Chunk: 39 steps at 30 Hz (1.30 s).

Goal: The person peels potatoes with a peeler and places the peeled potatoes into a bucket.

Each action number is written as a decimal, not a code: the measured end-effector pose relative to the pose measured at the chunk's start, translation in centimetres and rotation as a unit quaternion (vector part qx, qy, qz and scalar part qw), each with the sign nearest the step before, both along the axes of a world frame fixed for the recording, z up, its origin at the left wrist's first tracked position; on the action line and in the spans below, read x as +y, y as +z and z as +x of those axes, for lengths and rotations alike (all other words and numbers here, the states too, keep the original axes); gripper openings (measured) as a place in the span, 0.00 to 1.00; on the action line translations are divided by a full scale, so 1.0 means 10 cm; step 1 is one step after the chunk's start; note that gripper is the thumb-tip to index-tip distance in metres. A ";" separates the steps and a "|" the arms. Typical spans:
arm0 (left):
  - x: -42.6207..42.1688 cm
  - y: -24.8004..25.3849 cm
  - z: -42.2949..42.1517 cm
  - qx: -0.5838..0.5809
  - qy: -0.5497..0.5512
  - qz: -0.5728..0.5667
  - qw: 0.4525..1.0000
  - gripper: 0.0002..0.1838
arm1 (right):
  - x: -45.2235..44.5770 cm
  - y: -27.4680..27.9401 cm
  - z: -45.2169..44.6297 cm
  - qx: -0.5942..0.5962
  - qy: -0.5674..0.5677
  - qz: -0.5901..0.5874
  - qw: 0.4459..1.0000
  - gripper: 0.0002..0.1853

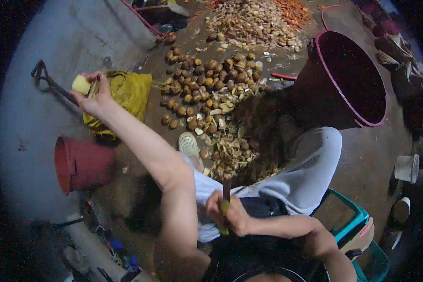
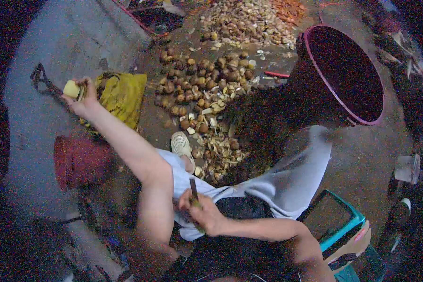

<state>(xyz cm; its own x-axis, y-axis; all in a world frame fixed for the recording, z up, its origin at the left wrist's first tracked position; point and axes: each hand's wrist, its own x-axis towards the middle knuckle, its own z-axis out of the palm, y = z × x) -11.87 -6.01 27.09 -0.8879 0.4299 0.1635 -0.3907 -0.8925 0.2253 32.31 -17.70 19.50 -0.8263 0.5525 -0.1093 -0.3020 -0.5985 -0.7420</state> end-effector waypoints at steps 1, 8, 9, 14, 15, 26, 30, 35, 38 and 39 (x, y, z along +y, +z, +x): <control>0.02 0.00 0.05 0.031 0.021 -0.007 0.999 0.28 | -0.06 -0.01 0.07 0.025 0.026 -0.013 0.999 0.36; 0.13 -0.02 0.19 -0.001 -0.013 0.026 1.000 0.26 | 0.22 -0.46 -0.09 -0.089 -0.049 0.022 0.995 0.26; 0.15 -0.08 0.09 0.004 -0.026 0.023 0.999 0.26 | 0.17 -0.27 -0.04 -0.084 -0.022 0.009 0.996 0.27; 0.31 0.01 0.24 0.013 -0.007 0.002 1.000 0.26 | 0.05 -0.14 0.13 0.056 0.005 0.002 0.998 0.27; 0.34 0.03 0.29 0.002 -0.009 0.009 1.000 0.26 | 0.08 -0.26 0.05 0.016 -0.017 -0.011 1.000 0.26; 0.71 -0.02 0.49 0.004 -0.083 0.030 0.996 0.30 | 0.26 -0.17 0.20 -0.022 -0.022 0.031 0.999 0.22; 0.86 0.04 0.75 -0.011 -0.043 0.008 0.999 0.30 | 0.59 -0.31 0.19 -0.087 -0.069 0.029 0.993 0.23; 1.09 -0.05 0.72 0.011 -0.059 -0.028 0.998 0.30 | 0.27 -0.18 0.32 -0.034 -0.069 0.118 0.990 0.18; 1.19 -0.05 0.79 0.038 -0.089 -0.021 0.995 0.29 | 0.38 -0.18 0.36 -0.015 -0.083 0.038 0.996 0.17; 1.22 0.02 0.97 0.029 -0.049 -0.044 0.997 0.29 | 0.50 -0.21 0.35 -0.036 -0.102 0.028 0.994 0.18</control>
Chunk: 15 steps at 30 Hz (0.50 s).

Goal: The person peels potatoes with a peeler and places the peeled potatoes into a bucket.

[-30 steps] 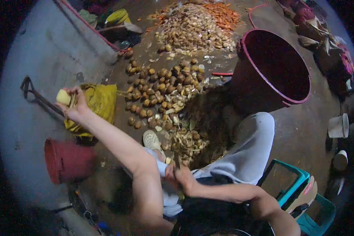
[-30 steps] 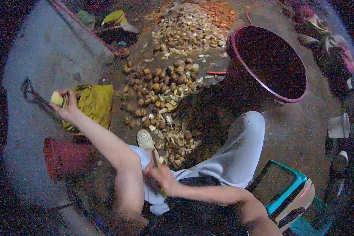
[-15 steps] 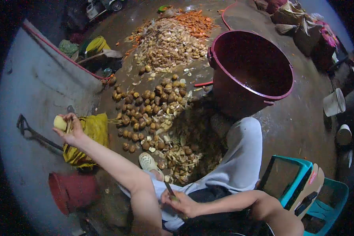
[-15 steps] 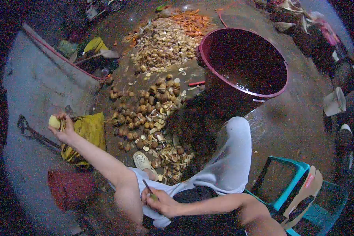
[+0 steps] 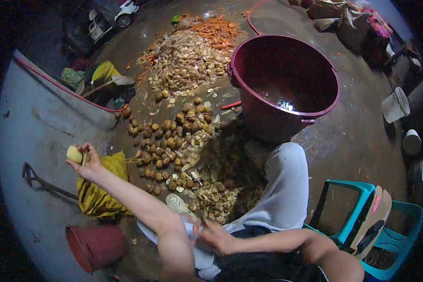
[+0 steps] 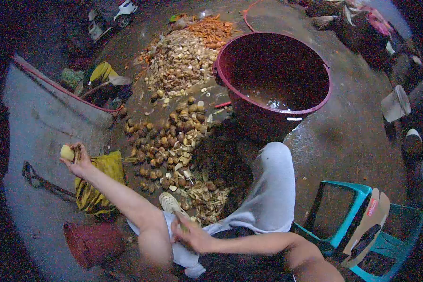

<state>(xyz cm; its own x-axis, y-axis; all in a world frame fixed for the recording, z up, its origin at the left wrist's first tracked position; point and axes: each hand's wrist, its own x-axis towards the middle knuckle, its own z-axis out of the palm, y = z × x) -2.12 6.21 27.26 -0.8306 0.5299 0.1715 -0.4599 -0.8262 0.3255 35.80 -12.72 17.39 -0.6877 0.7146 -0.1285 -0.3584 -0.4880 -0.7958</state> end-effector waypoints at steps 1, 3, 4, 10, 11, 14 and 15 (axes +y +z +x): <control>0.03 0.05 0.11 -0.005 0.041 -0.020 0.999 0.28 | 0.12 -0.03 -0.01 -0.019 -0.020 -0.012 1.000 0.18; 0.14 -0.03 0.08 -0.009 0.007 -0.001 1.000 0.29 | 0.23 -0.19 -0.04 -0.077 -0.025 -0.001 0.997 0.20; 0.19 -0.07 0.04 -0.014 -0.025 0.014 0.999 0.29 | 0.26 -0.20 -0.04 -0.105 -0.025 0.019 0.994 0.20; 0.36 -0.07 0.19 0.026 -0.091 0.003 0.995 0.28 | 0.15 0.01 0.15 -0.040 -0.002 0.058 0.998 0.21; 0.37 -0.08 0.21 0.040 -0.090 0.009 0.995 0.28 | 0.22 -0.01 0.16 -0.078 0.002 0.017 0.997 0.23; 0.49 -0.08 0.45 -0.004 -0.084 0.012 0.996 0.28 | 0.16 -0.33 0.02 -0.191 -0.064 0.162 0.966 0.27; 0.54 -0.07 0.46 0.000 -0.087 0.018 0.996 0.28 | 0.15 -0.22 0.07 -0.154 -0.062 0.126 0.978 0.26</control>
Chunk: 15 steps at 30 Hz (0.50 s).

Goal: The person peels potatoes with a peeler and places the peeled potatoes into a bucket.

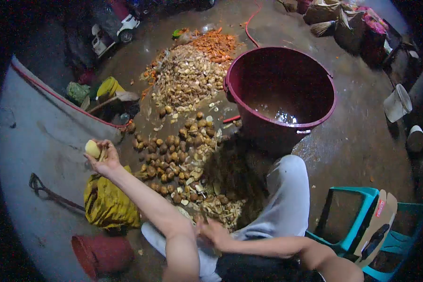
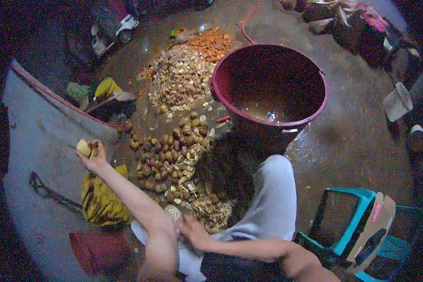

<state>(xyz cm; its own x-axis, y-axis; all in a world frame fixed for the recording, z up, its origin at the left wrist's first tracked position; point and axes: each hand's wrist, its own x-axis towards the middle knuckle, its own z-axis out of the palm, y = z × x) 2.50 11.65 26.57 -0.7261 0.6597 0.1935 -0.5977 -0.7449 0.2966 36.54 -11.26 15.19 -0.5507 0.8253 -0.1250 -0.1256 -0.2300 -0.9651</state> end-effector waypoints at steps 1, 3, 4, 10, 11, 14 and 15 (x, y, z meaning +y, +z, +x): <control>0.03 -0.01 0.01 -0.012 -0.012 -0.003 1.000 0.27 | -0.02 0.11 0.05 0.040 0.002 -0.036 0.999 0.26; 0.04 -0.02 0.03 0.012 -0.020 -0.003 1.000 0.26 | -0.06 0.20 0.16 0.086 0.034 -0.089 0.992 0.24; 0.04 0.01 0.02 0.013 -0.021 0.001 1.000 0.26 | -0.08 0.18 0.21 0.093 0.065 -0.105 0.988 0.22; 0.09 0.17 0.14 -0.026 -0.037 0.055 0.997 0.26 | -0.11 -0.25 0.08 0.085 -0.008 -0.054 0.995 0.20; 0.08 0.19 0.18 -0.021 -0.030 0.053 0.998 0.26 | -0.05 -0.22 0.04 0.090 -0.043 -0.002 0.995 0.20; 0.10 0.22 0.19 -0.011 -0.048 0.070 0.996 0.26 | -0.15 0.10 0.19 0.113 -0.026 -0.040 0.992 0.24; 0.11 0.24 0.19 -0.010 -0.074 0.083 0.994 0.27 | -0.24 0.20 0.23 0.153 0.009 -0.113 0.982 0.26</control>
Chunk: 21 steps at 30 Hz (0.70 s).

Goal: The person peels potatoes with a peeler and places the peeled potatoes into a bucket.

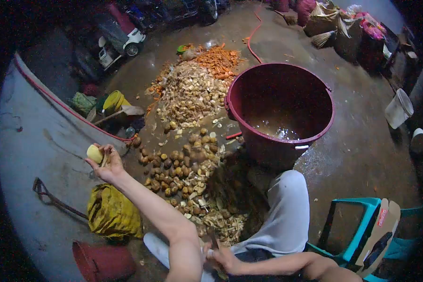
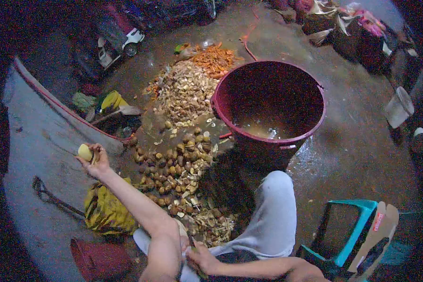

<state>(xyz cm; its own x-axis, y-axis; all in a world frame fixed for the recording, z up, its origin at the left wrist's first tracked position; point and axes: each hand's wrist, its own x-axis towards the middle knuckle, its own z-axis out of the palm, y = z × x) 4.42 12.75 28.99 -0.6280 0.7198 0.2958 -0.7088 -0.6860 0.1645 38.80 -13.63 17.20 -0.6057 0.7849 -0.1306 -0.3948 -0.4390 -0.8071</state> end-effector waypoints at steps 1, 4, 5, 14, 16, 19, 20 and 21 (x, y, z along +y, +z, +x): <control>-0.01 0.02 0.00 0.001 0.002 0.003 1.000 0.27 | -0.09 0.09 0.03 0.040 0.028 -0.058 0.997 0.28; -0.05 0.06 0.10 -0.010 0.033 0.000 0.999 0.27 | -0.05 0.06 -0.03 0.065 0.015 -0.082 0.994 0.31; -0.04 0.05 0.11 -0.004 0.030 0.007 1.000 0.27 | 0.09 -0.17 -0.12 0.075 -0.019 -0.115 0.990 0.24; 0.03 0.02 0.17 0.024 0.019 -0.018 0.999 0.28 | -0.16 0.08 0.09 0.187 0.018 -0.193 0.963 0.28; 0.04 -0.09 0.14 0.039 0.028 -0.046 0.998 0.28 | 0.14 0.02 0.13 0.219 -0.023 -0.205 0.954 0.29; 0.18 -0.19 0.26 -0.005 0.065 -0.138 0.988 0.26 | 0.54 -0.10 0.22 0.234 -0.152 -0.216 0.936 0.30; 0.17 -0.36 0.09 -0.008 -0.025 -0.105 0.994 0.25 | 0.63 -0.10 0.26 0.248 -0.168 -0.197 0.933 0.31; 0.24 -0.50 -0.07 -0.013 -0.113 -0.059 0.992 0.25 | 0.77 -0.08 0.39 0.267 -0.142 -0.129 0.944 0.31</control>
<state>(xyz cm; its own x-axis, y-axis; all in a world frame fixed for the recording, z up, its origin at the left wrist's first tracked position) 3.68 15.13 23.94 -0.4523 0.8722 0.1863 -0.8478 -0.4853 0.2137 42.74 -5.92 16.38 -0.4093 0.9093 -0.0748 -0.8469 -0.4091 -0.3398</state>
